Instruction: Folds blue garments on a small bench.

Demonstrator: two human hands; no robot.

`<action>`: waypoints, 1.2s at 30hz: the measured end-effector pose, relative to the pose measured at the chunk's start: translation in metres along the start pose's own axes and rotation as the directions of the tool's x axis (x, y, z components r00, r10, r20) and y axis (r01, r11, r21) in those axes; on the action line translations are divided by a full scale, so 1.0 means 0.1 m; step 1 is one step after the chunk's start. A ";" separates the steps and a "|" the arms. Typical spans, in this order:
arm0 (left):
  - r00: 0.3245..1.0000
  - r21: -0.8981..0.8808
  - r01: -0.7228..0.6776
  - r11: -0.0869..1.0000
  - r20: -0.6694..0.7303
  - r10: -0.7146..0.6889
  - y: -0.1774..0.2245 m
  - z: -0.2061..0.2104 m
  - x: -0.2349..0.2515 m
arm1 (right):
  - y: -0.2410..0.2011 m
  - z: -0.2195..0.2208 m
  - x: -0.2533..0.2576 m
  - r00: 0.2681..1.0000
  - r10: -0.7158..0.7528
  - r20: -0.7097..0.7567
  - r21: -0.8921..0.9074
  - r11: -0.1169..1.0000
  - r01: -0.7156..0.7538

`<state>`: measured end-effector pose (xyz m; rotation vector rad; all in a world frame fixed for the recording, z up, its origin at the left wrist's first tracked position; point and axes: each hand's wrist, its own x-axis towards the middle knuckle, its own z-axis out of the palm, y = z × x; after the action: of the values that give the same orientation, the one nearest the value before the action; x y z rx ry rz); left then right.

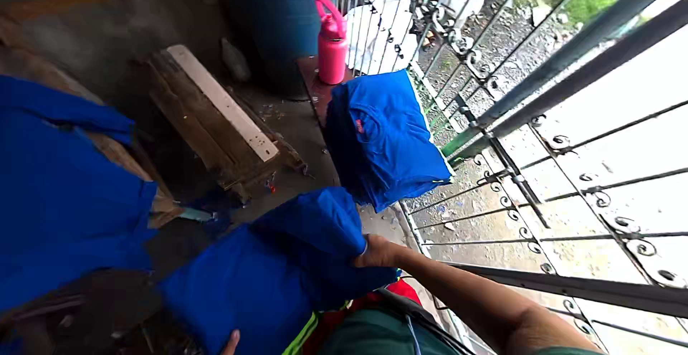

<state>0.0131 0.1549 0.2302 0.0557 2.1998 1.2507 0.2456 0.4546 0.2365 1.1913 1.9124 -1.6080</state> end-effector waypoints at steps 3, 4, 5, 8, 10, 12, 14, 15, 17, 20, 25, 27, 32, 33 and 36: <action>0.996 0.016 -0.042 0.999 0.081 0.040 0.51 0.53 -0.03 | 0.35 -0.36 -0.41 0.992 0.061 -0.109 0.153 0.987 -0.044; 0.993 0.030 -0.054 0.998 0.106 0.051 0.70 0.70 -0.09 | 0.47 -0.47 -0.56 0.987 0.075 -0.143 0.202 0.978 -0.045; 0.987 0.049 -0.085 0.995 0.138 0.077 0.88 0.86 -0.13 | 0.58 -0.56 -0.68 0.981 0.082 -0.178 0.260 0.965 -0.034; 0.954 0.092 -0.212 0.973 0.236 0.186 1.46 1.31 -0.19 | 0.89 -0.77 -0.93 0.951 0.073 -0.302 0.446 0.892 0.073; 0.906 0.126 -0.326 0.937 0.325 0.271 1.87 1.55 -0.17 | 0.99 -0.87 -1.04 0.919 0.077 -0.385 0.551 0.819 0.162; 0.864 0.169 -0.412 0.895 0.386 0.324 2.29 1.79 -0.10 | 1.01 -0.91 -1.10 0.882 0.085 -0.464 0.627 0.734 0.260; 0.818 0.205 -0.489 0.848 0.445 0.364 2.72 2.04 0.02 | 0.99 -0.93 -1.09 0.831 0.081 -0.551 0.660 0.652 0.374; 0.772 0.207 -0.550 0.809 0.497 0.397 2.93 2.17 0.13 | 0.96 -0.92 -1.07 0.800 0.073 -0.596 0.663 0.606 0.439; 0.660 0.182 -0.664 0.725 0.599 0.453 3.42 2.48 0.24 | 0.88 -0.91 -1.02 0.738 0.063 -0.671 0.656 0.515 0.552; 0.486 0.161 -0.806 0.569 0.729 0.482 4.20 3.02 0.36 | 0.75 -0.96 -0.90 0.640 0.042 -0.767 0.589 0.442 0.677; 0.279 0.157 -0.932 0.326 0.884 0.374 5.23 4.09 0.57 | 0.43 -1.09 -0.53 0.477 0.109 -0.872 0.478 0.403 0.781; 0.248 0.185 -0.953 0.238 0.930 0.271 5.44 4.64 0.82 | 0.33 -1.09 -0.23 0.460 0.211 -0.863 0.506 0.340 0.793; 0.288 0.285 -0.958 0.045 0.949 0.131 4.75 6.22 1.93 | 0.61 -1.16 0.78 0.729 0.536 -0.426 0.883 0.069 0.465; 0.320 0.321 -0.947 0.011 0.940 0.115 4.41 6.39 2.07 | 0.65 -1.15 0.89 0.727 0.584 -0.361 0.906 0.036 0.421; 0.429 0.430 -0.901 0.058 0.859 0.279 3.85 6.56 2.13 | 0.54 -1.22 0.92 0.604 0.673 -0.426 0.863 0.101 0.496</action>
<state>0.0827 0.9406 0.1884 1.8740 1.9255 0.0182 0.2635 0.6010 0.1696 3.0117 0.3383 -2.6441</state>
